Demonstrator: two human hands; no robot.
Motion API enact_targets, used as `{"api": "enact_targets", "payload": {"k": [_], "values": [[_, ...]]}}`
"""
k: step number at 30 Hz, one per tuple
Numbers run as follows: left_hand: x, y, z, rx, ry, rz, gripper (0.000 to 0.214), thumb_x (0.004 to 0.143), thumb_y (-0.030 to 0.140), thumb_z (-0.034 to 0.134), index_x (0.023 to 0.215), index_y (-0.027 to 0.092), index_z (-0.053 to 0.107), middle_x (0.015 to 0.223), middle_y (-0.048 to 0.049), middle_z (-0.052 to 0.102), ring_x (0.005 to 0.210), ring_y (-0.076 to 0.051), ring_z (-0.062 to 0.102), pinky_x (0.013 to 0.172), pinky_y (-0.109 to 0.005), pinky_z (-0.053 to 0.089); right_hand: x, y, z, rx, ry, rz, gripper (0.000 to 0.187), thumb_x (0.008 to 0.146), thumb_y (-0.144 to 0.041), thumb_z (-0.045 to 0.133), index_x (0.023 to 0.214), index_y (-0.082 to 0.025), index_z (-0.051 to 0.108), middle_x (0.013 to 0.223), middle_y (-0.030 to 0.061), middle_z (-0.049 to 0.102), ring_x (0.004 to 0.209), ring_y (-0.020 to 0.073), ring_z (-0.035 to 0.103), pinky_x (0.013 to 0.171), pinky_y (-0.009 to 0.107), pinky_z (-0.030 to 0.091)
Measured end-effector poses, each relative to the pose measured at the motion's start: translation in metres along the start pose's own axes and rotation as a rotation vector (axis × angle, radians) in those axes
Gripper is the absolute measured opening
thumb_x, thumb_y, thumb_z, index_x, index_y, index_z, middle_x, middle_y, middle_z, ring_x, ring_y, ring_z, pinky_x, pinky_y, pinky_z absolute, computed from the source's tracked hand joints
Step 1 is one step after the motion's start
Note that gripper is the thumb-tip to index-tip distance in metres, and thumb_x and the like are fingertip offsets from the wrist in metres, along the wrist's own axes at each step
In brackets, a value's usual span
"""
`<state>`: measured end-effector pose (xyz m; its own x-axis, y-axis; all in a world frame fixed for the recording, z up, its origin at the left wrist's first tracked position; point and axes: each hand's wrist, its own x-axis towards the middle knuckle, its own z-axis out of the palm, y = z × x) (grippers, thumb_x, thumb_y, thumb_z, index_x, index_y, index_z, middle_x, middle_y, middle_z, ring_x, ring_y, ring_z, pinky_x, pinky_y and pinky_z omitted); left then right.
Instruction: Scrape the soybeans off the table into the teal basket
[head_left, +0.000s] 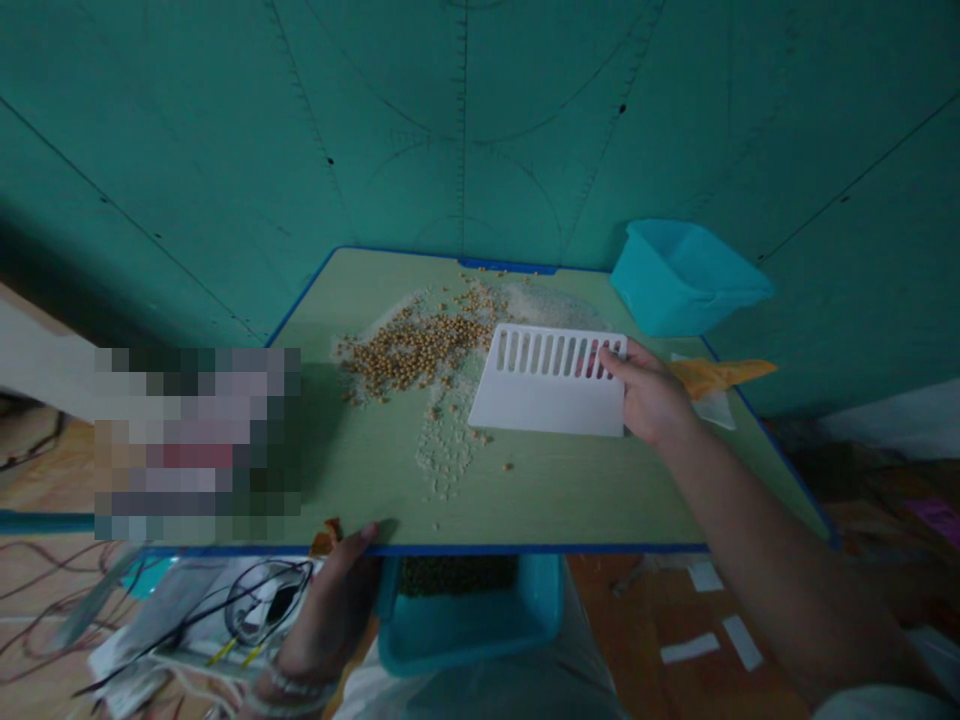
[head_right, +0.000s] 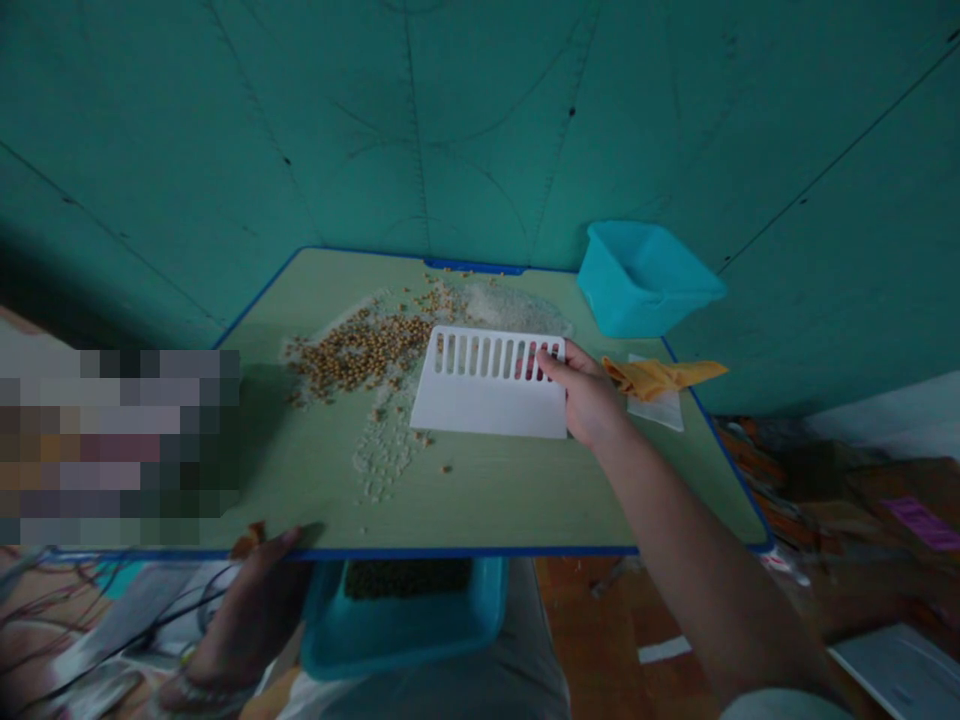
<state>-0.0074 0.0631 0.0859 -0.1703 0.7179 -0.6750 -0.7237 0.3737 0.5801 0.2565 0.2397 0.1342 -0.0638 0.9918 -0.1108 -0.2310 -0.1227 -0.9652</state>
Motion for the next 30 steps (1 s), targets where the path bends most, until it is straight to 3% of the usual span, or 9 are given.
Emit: {"api": "enact_targets", "payload": {"k": [12, 21, 30], "values": [[0.004, -0.001, -0.006, 0.044, -0.021, -0.013, 0.014, 0.061, 0.025, 0.070, 0.074, 0.019, 0.072, 0.069, 0.0005, 0.075, 0.081, -0.022, 0.067, 0.067, -0.025, 0.054, -0.002, -0.005, 0.000, 0.007, 0.009, 0.043, 0.018, 0.059, -0.030, 0.072, 0.071, -0.022, 0.060, 0.058, -0.0029, 0.063, 0.052, 0.0135, 0.057, 0.057, 0.030, 0.044], [0.006, -0.003, -0.007, 0.034, -0.080, -0.023, 0.015, 0.068, 0.027, 0.064, 0.078, 0.019, 0.072, 0.072, -0.0025, 0.075, 0.084, -0.025, 0.067, 0.078, -0.033, 0.052, -0.010, 0.000, 0.001, -0.028, -0.098, 0.082, 0.022, 0.058, -0.033, 0.073, 0.071, -0.021, 0.060, 0.060, -0.0031, 0.063, 0.051, 0.0119, 0.056, 0.052, 0.026, 0.043], [0.005, -0.003, -0.004, 0.024, -0.100, -0.020, 0.016, 0.070, 0.026, 0.061, 0.075, 0.016, 0.072, 0.073, -0.0044, 0.075, 0.086, -0.025, 0.066, 0.082, -0.031, 0.048, -0.021, 0.004, 0.012, -0.009, -0.151, 0.109, 0.027, 0.054, -0.034, 0.076, 0.072, -0.021, 0.061, 0.062, -0.0025, 0.066, 0.054, 0.0126, 0.059, 0.054, 0.026, 0.046]]}}
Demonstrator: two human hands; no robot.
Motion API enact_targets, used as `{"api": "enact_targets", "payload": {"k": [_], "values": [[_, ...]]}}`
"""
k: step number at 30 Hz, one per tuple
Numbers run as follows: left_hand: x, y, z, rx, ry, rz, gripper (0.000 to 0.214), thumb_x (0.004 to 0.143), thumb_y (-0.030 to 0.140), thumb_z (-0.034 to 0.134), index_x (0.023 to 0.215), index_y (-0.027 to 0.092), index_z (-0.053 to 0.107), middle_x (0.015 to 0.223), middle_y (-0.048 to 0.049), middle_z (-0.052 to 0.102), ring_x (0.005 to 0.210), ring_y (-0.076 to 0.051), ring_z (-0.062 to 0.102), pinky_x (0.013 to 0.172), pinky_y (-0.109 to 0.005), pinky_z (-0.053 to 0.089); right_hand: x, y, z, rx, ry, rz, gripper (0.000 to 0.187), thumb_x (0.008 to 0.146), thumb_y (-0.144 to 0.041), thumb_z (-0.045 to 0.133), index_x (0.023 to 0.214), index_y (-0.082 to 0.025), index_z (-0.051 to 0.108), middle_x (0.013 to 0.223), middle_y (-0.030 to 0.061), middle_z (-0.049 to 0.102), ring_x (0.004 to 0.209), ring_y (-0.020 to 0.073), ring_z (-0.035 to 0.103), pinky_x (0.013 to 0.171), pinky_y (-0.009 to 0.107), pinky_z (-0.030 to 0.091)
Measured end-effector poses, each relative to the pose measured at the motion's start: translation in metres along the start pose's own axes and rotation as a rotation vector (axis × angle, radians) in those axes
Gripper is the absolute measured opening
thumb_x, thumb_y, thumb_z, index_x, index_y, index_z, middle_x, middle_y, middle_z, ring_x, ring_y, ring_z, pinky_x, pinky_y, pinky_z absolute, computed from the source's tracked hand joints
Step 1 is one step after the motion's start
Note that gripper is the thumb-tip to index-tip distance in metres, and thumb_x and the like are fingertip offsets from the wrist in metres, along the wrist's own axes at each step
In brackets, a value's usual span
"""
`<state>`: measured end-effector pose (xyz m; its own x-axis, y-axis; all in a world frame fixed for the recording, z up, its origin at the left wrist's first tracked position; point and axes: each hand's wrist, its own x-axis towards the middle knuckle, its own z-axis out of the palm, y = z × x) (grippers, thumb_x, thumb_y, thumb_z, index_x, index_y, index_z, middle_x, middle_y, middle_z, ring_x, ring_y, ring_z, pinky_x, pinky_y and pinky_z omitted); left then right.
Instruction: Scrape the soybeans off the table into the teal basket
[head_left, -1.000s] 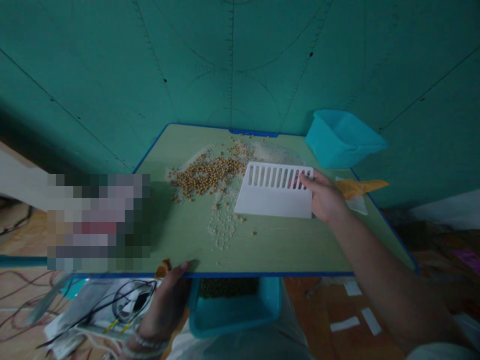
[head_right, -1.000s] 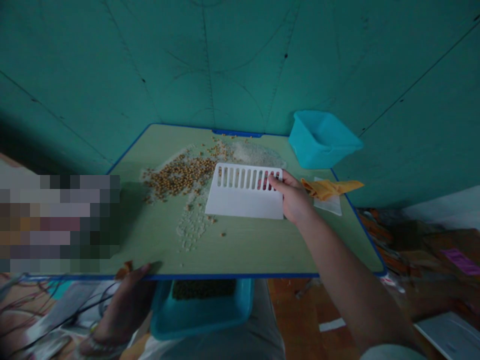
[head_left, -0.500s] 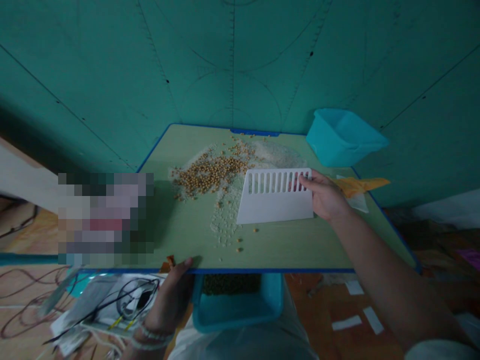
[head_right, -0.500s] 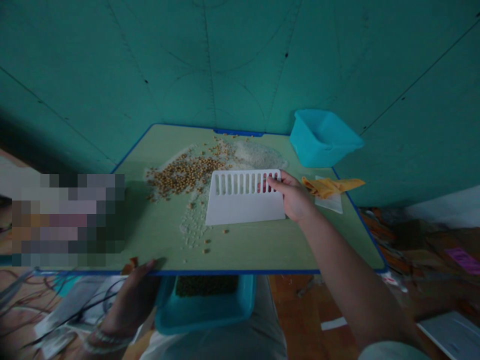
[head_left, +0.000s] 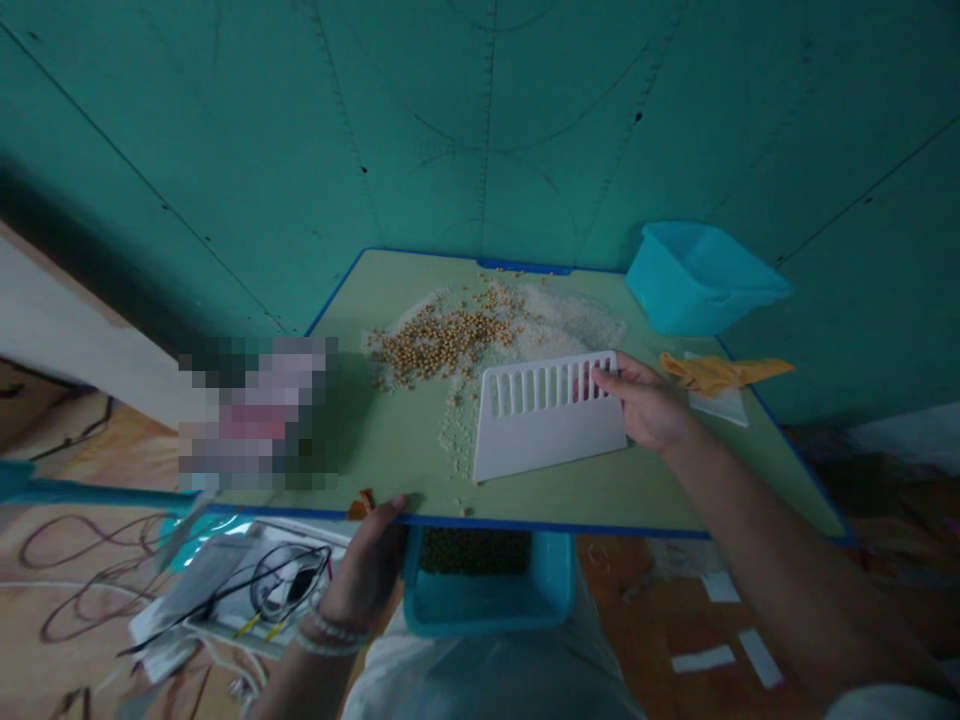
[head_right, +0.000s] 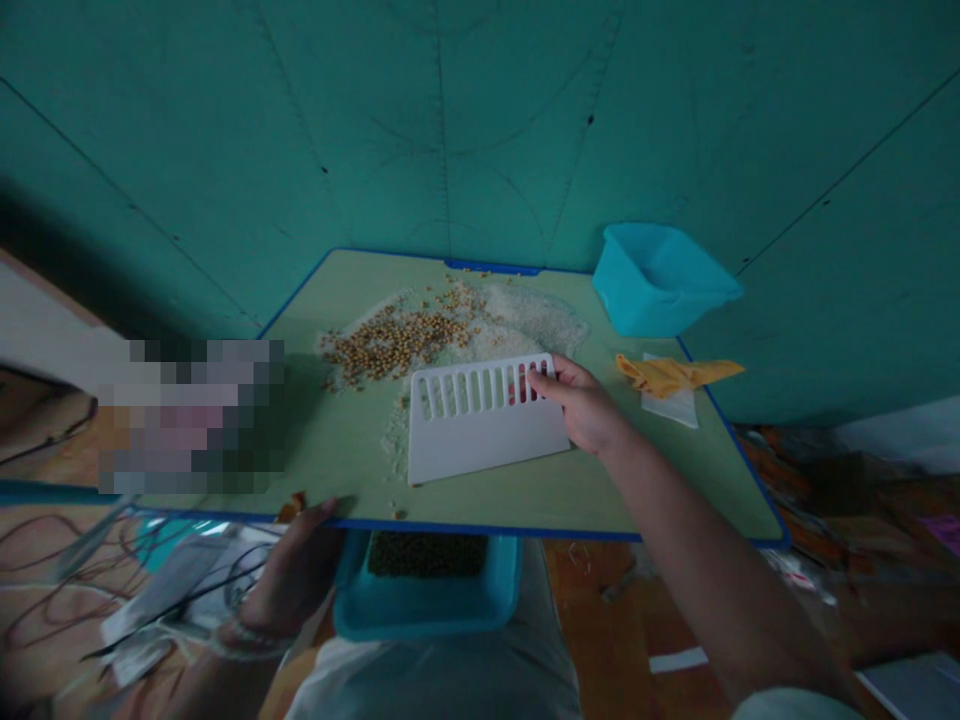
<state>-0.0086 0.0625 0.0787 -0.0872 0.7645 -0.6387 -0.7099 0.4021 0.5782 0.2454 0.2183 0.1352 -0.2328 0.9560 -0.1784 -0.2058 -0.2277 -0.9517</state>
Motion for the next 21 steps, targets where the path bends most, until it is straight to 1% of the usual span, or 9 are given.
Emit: {"api": "enact_targets", "payload": {"k": [3, 5, 8, 10, 14, 17, 19, 21], "values": [[0.000, -0.001, 0.001, -0.023, -0.018, 0.002, 0.018, 0.071, 0.026, 0.059, 0.079, 0.016, 0.072, 0.074, -0.0044, 0.075, 0.085, -0.025, 0.066, 0.082, -0.032, 0.048, -0.002, 0.002, 0.003, 0.011, -0.039, 0.029, 0.025, 0.056, -0.032, 0.076, 0.074, -0.021, 0.063, 0.065, -0.0023, 0.067, 0.058, 0.0119, 0.061, 0.057, 0.025, 0.047], [-0.001, -0.001, 0.002, -0.016, -0.017, 0.011, 0.017, 0.071, 0.026, 0.059, 0.077, 0.017, 0.071, 0.072, -0.0044, 0.075, 0.084, -0.026, 0.066, 0.082, -0.034, 0.048, -0.004, 0.004, 0.005, 0.007, -0.070, 0.053, 0.024, 0.057, -0.031, 0.076, 0.074, -0.020, 0.063, 0.064, -0.0025, 0.067, 0.057, 0.0110, 0.060, 0.057, 0.024, 0.047], [-0.004, 0.000, 0.004, 0.003, 0.005, 0.042, 0.014, 0.071, 0.024, 0.059, 0.073, 0.017, 0.071, 0.065, -0.0038, 0.074, 0.083, -0.026, 0.067, 0.081, -0.034, 0.049, -0.008, 0.006, 0.009, 0.009, -0.105, 0.097, 0.024, 0.056, -0.031, 0.076, 0.074, -0.021, 0.063, 0.063, -0.0031, 0.066, 0.055, 0.0106, 0.059, 0.055, 0.023, 0.046], [-0.005, 0.001, 0.006, 0.009, 0.005, 0.040, 0.015, 0.072, 0.023, 0.058, 0.073, 0.017, 0.071, 0.061, -0.0036, 0.073, 0.082, -0.026, 0.067, 0.080, -0.034, 0.049, -0.010, 0.005, 0.010, 0.013, -0.113, 0.115, 0.024, 0.054, -0.030, 0.077, 0.071, -0.021, 0.062, 0.061, -0.0033, 0.066, 0.053, 0.0105, 0.059, 0.053, 0.023, 0.045], [-0.005, 0.000, 0.004, 0.008, -0.009, 0.012, 0.016, 0.073, 0.024, 0.056, 0.071, 0.016, 0.071, 0.060, -0.0033, 0.072, 0.079, -0.024, 0.067, 0.078, -0.032, 0.050, -0.012, 0.002, 0.012, 0.007, -0.111, 0.091, 0.026, 0.054, -0.032, 0.076, 0.070, -0.021, 0.060, 0.061, -0.0030, 0.064, 0.054, 0.0123, 0.058, 0.053, 0.025, 0.045], [-0.003, -0.001, 0.002, -0.007, -0.025, 0.020, 0.013, 0.071, 0.023, 0.059, 0.067, 0.017, 0.070, 0.060, -0.0027, 0.073, 0.079, -0.024, 0.067, 0.077, -0.031, 0.050, -0.013, 0.001, 0.015, 0.006, -0.089, 0.057, 0.029, 0.054, -0.036, 0.076, 0.072, -0.022, 0.058, 0.063, -0.0030, 0.064, 0.056, 0.0136, 0.059, 0.056, 0.028, 0.046], [-0.002, -0.002, 0.002, -0.016, -0.038, 0.027, 0.012, 0.069, 0.023, 0.062, 0.070, 0.016, 0.071, 0.062, -0.0027, 0.073, 0.080, -0.024, 0.067, 0.077, -0.030, 0.050, -0.014, 0.003, 0.019, 0.016, -0.086, 0.047, 0.030, 0.055, -0.038, 0.076, 0.072, -0.023, 0.057, 0.063, -0.0035, 0.064, 0.056, 0.0139, 0.059, 0.058, 0.029, 0.046], [-0.001, -0.002, 0.001, -0.021, -0.049, 0.021, 0.014, 0.068, 0.025, 0.063, 0.072, 0.015, 0.072, 0.065, -0.0033, 0.074, 0.082, -0.025, 0.066, 0.077, -0.030, 0.050, -0.016, 0.005, 0.022, 0.022, -0.100, 0.032, 0.028, 0.058, -0.038, 0.074, 0.075, -0.024, 0.057, 0.065, -0.0036, 0.065, 0.058, 0.0139, 0.059, 0.060, 0.029, 0.046]]}}
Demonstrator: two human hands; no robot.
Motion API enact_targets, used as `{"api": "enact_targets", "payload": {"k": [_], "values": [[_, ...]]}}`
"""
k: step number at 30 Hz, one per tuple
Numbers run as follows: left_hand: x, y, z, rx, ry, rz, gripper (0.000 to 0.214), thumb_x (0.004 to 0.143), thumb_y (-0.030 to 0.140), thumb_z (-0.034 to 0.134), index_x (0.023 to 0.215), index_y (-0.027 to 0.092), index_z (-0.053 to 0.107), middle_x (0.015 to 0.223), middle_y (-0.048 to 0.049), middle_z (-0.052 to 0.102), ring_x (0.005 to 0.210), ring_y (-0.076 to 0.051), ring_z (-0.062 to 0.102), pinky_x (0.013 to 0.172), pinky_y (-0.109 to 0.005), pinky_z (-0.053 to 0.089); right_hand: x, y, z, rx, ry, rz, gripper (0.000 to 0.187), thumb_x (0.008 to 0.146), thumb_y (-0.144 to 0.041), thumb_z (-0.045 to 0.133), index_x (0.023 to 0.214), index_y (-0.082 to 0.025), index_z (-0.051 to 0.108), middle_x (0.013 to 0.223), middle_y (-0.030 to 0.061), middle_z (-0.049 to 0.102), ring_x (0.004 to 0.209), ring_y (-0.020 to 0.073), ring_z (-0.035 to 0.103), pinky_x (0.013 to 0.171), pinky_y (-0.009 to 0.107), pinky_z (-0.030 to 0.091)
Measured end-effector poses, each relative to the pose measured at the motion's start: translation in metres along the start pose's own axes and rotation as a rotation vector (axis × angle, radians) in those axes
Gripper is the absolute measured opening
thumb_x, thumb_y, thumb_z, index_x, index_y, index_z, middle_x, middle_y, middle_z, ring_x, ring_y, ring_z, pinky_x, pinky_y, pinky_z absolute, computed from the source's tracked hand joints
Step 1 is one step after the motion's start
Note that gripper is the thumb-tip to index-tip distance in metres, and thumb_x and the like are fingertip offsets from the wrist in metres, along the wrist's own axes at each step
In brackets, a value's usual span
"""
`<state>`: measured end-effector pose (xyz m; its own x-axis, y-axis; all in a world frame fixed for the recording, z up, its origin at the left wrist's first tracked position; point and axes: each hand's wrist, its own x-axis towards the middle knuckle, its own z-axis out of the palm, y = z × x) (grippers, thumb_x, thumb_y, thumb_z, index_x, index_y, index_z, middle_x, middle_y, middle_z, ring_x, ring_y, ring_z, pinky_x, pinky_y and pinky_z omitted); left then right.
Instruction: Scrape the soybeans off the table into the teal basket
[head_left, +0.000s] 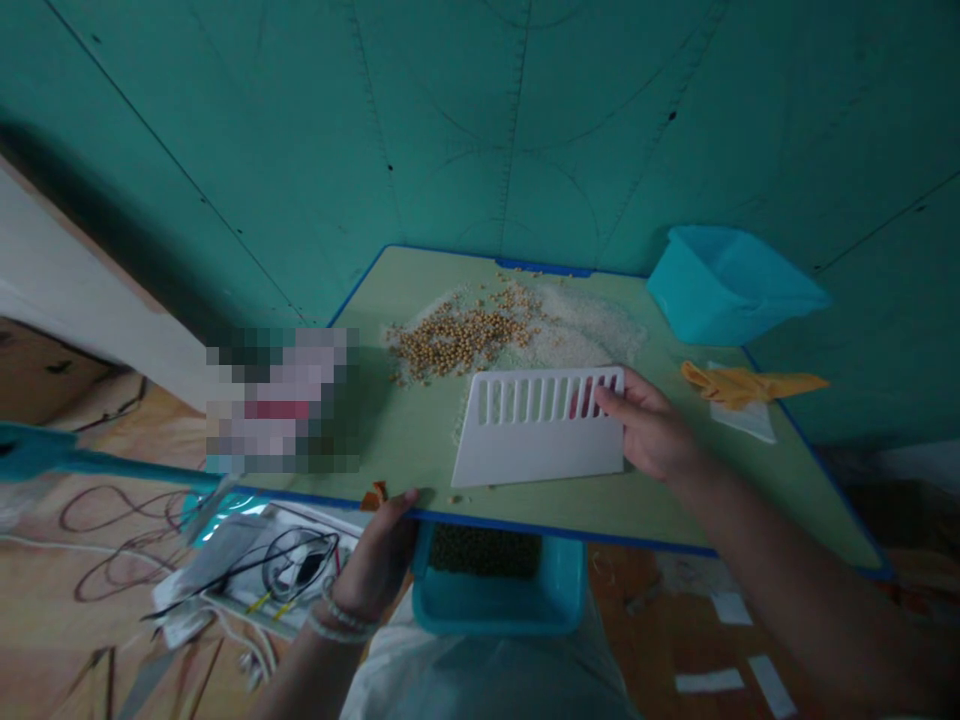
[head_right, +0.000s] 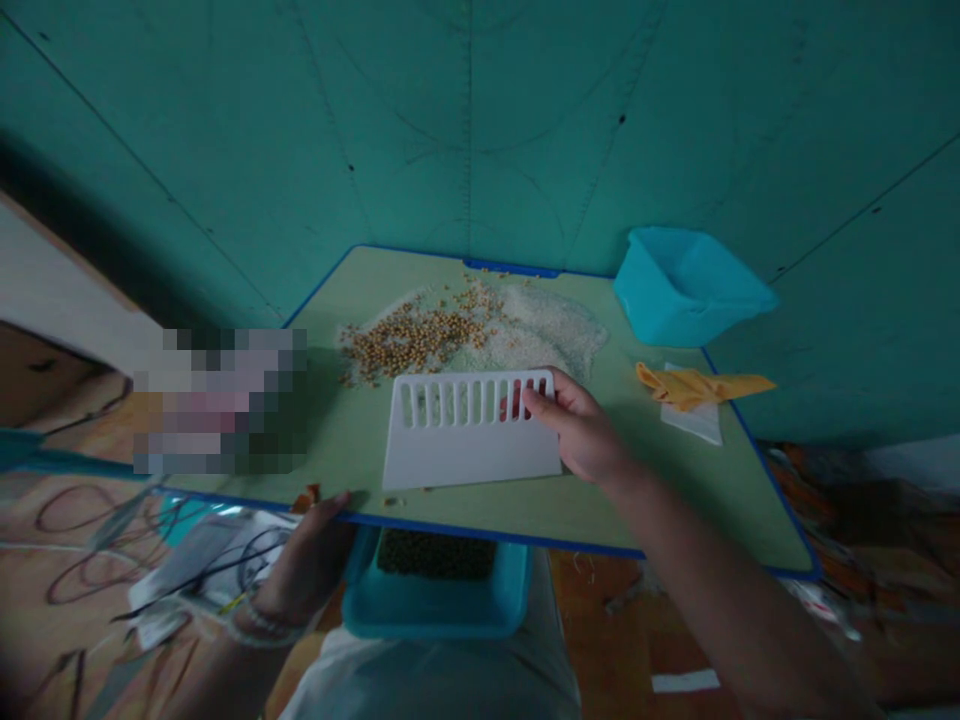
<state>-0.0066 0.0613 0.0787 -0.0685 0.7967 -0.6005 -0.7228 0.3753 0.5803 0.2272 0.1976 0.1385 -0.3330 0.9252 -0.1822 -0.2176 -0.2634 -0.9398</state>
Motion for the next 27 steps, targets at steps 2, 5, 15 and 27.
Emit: {"api": "enact_targets", "payload": {"k": [2, 5, 15, 27], "values": [[0.000, 0.000, -0.001, -0.011, -0.007, 0.000, 0.015, 0.067, 0.026, 0.064, 0.074, 0.016, 0.072, 0.068, -0.0031, 0.074, 0.083, -0.025, 0.066, 0.077, -0.030, 0.050, -0.002, 0.003, 0.003, -0.002, -0.030, -0.016, 0.022, 0.064, -0.036, 0.071, 0.077, -0.025, 0.057, 0.068, -0.0037, 0.066, 0.060, 0.0134, 0.060, 0.061, 0.028, 0.046], [0.000, -0.001, -0.002, -0.018, 0.007, 0.002, 0.017, 0.067, 0.026, 0.064, 0.079, 0.017, 0.072, 0.071, -0.0022, 0.075, 0.083, -0.024, 0.066, 0.078, -0.030, 0.050, -0.006, 0.007, 0.004, -0.024, -0.101, -0.018, 0.016, 0.070, -0.034, 0.067, 0.080, -0.026, 0.058, 0.070, -0.0041, 0.066, 0.062, 0.0123, 0.060, 0.060, 0.026, 0.045], [-0.001, 0.000, 0.002, 0.001, 0.040, 0.005, 0.013, 0.064, 0.025, 0.065, 0.070, 0.016, 0.072, 0.067, -0.0030, 0.074, 0.078, -0.025, 0.067, 0.073, -0.031, 0.052, -0.009, 0.006, 0.000, -0.058, -0.190, 0.022, 0.012, 0.072, -0.034, 0.065, 0.079, -0.025, 0.061, 0.071, -0.0033, 0.067, 0.061, 0.0107, 0.060, 0.059, 0.023, 0.044], [-0.001, -0.001, 0.002, -0.047, 0.040, -0.023, 0.014, 0.069, 0.023, 0.061, 0.074, 0.017, 0.072, 0.063, -0.0034, 0.074, 0.084, -0.025, 0.067, 0.075, -0.030, 0.052, 0.001, -0.005, -0.006, -0.011, 0.097, -0.086, 0.023, 0.060, -0.035, 0.072, 0.075, -0.024, 0.058, 0.061, -0.0041, 0.064, 0.056, 0.0147, 0.060, 0.060, 0.030, 0.046]]}}
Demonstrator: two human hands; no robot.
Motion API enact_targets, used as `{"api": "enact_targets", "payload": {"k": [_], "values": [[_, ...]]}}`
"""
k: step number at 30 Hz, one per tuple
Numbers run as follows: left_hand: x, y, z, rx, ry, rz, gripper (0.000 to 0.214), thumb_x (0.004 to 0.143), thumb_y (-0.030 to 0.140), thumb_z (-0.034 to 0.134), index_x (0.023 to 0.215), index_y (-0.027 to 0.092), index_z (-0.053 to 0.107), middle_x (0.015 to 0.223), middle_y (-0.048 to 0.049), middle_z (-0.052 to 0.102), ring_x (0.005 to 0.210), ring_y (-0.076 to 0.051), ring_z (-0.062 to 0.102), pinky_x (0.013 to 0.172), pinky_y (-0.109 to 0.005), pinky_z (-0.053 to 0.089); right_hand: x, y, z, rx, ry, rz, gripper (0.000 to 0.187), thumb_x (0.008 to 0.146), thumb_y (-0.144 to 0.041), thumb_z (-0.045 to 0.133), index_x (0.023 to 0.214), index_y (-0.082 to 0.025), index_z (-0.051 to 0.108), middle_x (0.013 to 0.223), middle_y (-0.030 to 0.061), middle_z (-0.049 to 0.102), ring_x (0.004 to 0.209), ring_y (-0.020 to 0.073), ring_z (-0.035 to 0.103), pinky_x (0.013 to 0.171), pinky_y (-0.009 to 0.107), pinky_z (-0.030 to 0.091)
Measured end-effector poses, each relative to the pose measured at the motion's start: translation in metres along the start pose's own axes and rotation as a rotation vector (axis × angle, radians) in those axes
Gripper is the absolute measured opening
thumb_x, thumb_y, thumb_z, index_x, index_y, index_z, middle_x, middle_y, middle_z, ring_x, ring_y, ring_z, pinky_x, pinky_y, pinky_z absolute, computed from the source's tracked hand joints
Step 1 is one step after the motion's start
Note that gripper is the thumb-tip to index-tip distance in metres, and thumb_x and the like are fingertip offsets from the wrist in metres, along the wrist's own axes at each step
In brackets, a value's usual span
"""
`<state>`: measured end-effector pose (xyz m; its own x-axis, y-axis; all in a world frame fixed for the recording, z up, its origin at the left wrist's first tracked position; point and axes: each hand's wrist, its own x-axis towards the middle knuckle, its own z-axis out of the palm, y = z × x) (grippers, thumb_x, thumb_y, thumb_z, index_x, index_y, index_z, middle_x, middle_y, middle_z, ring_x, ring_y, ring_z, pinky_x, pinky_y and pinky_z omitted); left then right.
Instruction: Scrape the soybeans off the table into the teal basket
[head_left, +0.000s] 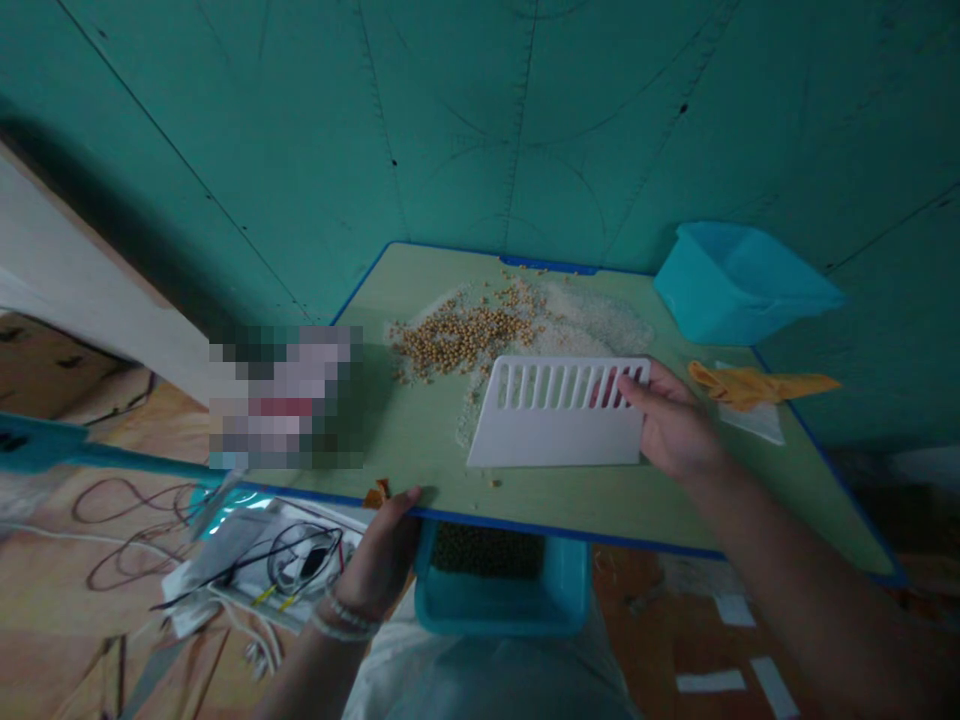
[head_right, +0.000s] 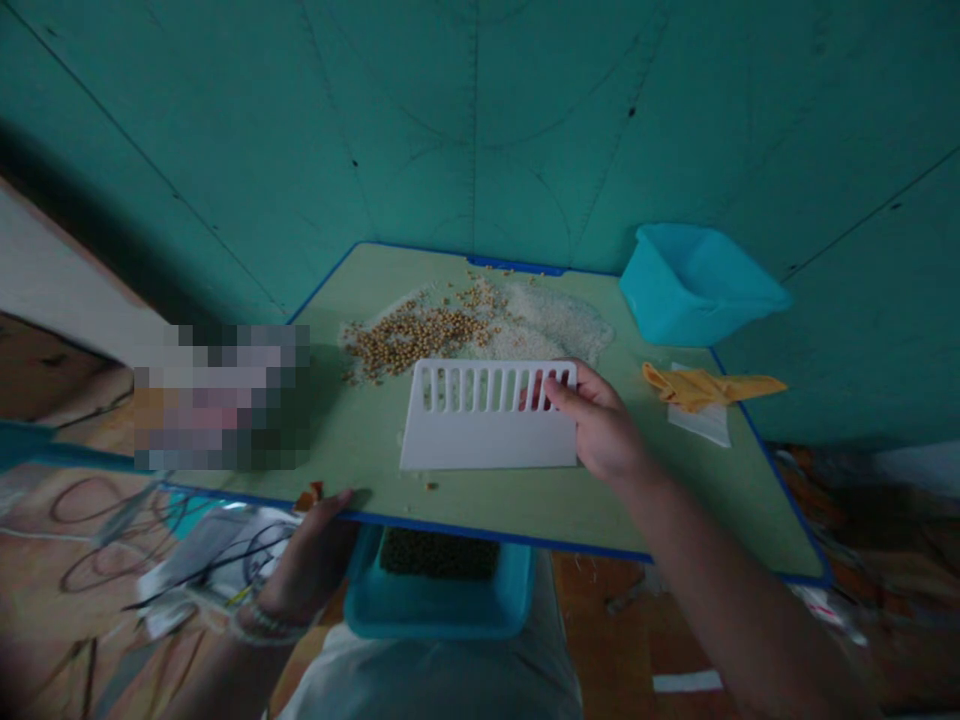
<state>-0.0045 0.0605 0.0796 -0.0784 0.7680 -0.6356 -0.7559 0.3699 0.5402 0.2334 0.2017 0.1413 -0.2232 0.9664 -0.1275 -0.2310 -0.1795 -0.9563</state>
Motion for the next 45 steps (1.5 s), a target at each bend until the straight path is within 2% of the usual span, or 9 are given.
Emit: {"api": "enact_targets", "payload": {"k": [8, 15, 26, 29, 32, 35, 39, 41, 45], "values": [[-0.004, 0.001, 0.005, 0.015, 0.064, -0.013, 0.019, 0.074, 0.022, 0.055, 0.081, 0.016, 0.071, 0.069, -0.0046, 0.075, 0.085, -0.024, 0.067, 0.076, -0.031, 0.052, 0.007, 0.000, -0.010, -0.057, 0.048, 0.011, 0.020, 0.060, -0.032, 0.071, 0.073, -0.023, 0.059, 0.064, -0.0038, 0.065, 0.054, 0.0131, 0.058, 0.057, 0.028, 0.046], [-0.005, 0.002, 0.006, -0.015, 0.030, -0.017, 0.018, 0.071, 0.025, 0.058, 0.079, 0.015, 0.072, 0.068, -0.0049, 0.075, 0.084, -0.026, 0.067, 0.075, -0.034, 0.053, 0.004, -0.005, -0.007, -0.050, -0.016, 0.105, 0.022, 0.057, -0.032, 0.073, 0.071, -0.022, 0.060, 0.062, -0.0029, 0.064, 0.055, 0.0131, 0.058, 0.056, 0.027, 0.045], [-0.003, 0.000, 0.003, -0.003, 0.046, -0.003, 0.017, 0.073, 0.024, 0.057, 0.078, 0.017, 0.071, 0.063, -0.0031, 0.074, 0.079, -0.025, 0.068, 0.068, -0.032, 0.054, 0.001, -0.006, -0.011, -0.089, -0.109, 0.103, 0.015, 0.060, -0.028, 0.070, 0.068, -0.022, 0.059, 0.058, -0.0032, 0.062, 0.053, 0.0130, 0.056, 0.053, 0.026, 0.043], [-0.003, 0.001, 0.003, 0.001, 0.066, -0.017, 0.016, 0.073, 0.024, 0.057, 0.075, 0.017, 0.071, 0.063, -0.0035, 0.074, 0.078, -0.025, 0.068, 0.068, -0.032, 0.054, 0.001, -0.009, -0.010, -0.071, -0.067, 0.099, 0.015, 0.059, -0.028, 0.071, 0.068, -0.023, 0.060, 0.059, -0.0033, 0.062, 0.052, 0.0134, 0.056, 0.053, 0.027, 0.043], [-0.003, 0.001, 0.003, -0.012, 0.067, -0.035, 0.015, 0.071, 0.024, 0.059, 0.072, 0.016, 0.071, 0.064, -0.0039, 0.074, 0.078, -0.025, 0.068, 0.070, -0.032, 0.054, 0.005, -0.012, -0.013, -0.036, 0.031, 0.057, 0.015, 0.060, -0.028, 0.070, 0.071, -0.023, 0.060, 0.061, -0.0025, 0.063, 0.054, 0.0143, 0.057, 0.055, 0.029, 0.044], [-0.003, 0.001, 0.004, -0.026, 0.057, -0.031, 0.013, 0.071, 0.024, 0.059, 0.068, 0.017, 0.070, 0.065, -0.0041, 0.074, 0.079, -0.026, 0.068, 0.071, -0.033, 0.054, 0.013, -0.017, -0.021, 0.004, 0.148, -0.012, 0.015, 0.062, -0.026, 0.068, 0.073, -0.022, 0.059, 0.062, -0.0012, 0.063, 0.057, 0.0162, 0.059, 0.061, 0.033, 0.046], [-0.004, 0.002, 0.007, 0.006, 0.116, -0.007, 0.015, 0.073, 0.021, 0.056, 0.072, 0.018, 0.070, 0.062, -0.0018, 0.073, 0.078, -0.024, 0.068, 0.069, -0.031, 0.054, 0.021, -0.022, -0.035, -0.003, 0.269, -0.098, 0.012, 0.063, -0.025, 0.066, 0.072, -0.022, 0.058, 0.062, -0.0009, 0.062, 0.059, 0.0174, 0.058, 0.064, 0.035, 0.047], [-0.004, 0.003, 0.007, 0.018, 0.122, -0.002, 0.014, 0.073, 0.021, 0.056, 0.074, 0.018, 0.070, 0.060, -0.0011, 0.073, 0.077, -0.023, 0.068, 0.068, -0.031, 0.054, 0.020, -0.023, -0.040, 0.000, 0.293, -0.092, 0.011, 0.063, -0.025, 0.066, 0.071, -0.022, 0.058, 0.062, -0.0014, 0.062, 0.057, 0.0159, 0.058, 0.062, 0.033, 0.046], [-0.002, 0.004, 0.006, 0.033, 0.103, -0.012, 0.011, 0.069, 0.021, 0.060, 0.065, 0.018, 0.069, 0.056, -0.0011, 0.071, 0.073, -0.024, 0.068, 0.068, -0.032, 0.054, 0.010, -0.019, -0.042, 0.000, 0.294, -0.028, 0.013, 0.061, -0.024, 0.068, 0.070, -0.021, 0.058, 0.060, -0.0025, 0.063, 0.053, 0.0138, 0.057, 0.058, 0.030, 0.044]]}}
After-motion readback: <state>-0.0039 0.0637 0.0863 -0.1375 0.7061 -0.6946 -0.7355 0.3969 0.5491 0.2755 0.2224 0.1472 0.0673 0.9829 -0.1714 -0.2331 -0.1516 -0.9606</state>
